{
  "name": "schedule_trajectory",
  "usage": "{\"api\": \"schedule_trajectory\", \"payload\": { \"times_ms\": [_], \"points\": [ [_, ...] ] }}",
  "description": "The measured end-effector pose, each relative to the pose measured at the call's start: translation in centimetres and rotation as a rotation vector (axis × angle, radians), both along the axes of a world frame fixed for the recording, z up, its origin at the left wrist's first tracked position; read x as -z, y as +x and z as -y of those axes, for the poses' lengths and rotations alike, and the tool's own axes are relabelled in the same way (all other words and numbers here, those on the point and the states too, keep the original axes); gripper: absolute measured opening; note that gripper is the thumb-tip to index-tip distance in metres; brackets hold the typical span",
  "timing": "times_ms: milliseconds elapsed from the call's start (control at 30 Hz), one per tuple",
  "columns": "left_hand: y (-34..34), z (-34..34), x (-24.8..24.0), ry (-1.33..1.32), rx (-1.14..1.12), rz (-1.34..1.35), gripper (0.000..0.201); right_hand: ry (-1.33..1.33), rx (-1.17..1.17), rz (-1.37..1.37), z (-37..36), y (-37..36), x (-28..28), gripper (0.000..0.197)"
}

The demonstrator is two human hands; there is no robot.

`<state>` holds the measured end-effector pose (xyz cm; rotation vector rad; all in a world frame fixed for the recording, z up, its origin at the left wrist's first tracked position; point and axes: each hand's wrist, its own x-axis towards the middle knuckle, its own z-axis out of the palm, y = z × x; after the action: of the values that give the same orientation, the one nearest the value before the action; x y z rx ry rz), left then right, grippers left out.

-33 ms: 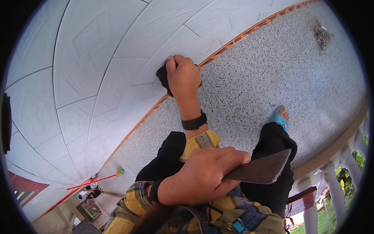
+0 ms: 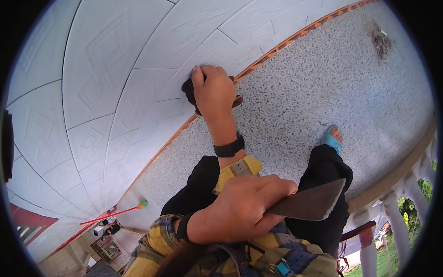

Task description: The person kneels on a balcony and wipes the base of a tiled wall with a dark cloth. They hold a scraper in the other hand but do not use it. The person moves along the wall, cleaning the junction between the white tiles and the floor.

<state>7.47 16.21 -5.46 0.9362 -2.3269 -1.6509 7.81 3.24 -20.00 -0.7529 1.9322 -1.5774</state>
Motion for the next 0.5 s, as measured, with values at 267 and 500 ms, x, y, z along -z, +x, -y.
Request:
{"api": "schedule_trajectory", "payload": {
  "times_ms": [267,500],
  "points": [
    [-0.2,-0.1,0.1,0.001,-0.006,0.015,0.042,0.185,-0.131,0.080,0.1,-0.8,-0.8,0.031],
    [-0.4,-0.1,0.2,-0.045,-0.035,-0.028,0.037,-0.091,-0.106,0.080,-0.2,0.0,-1.5,0.030]
  ]
}}
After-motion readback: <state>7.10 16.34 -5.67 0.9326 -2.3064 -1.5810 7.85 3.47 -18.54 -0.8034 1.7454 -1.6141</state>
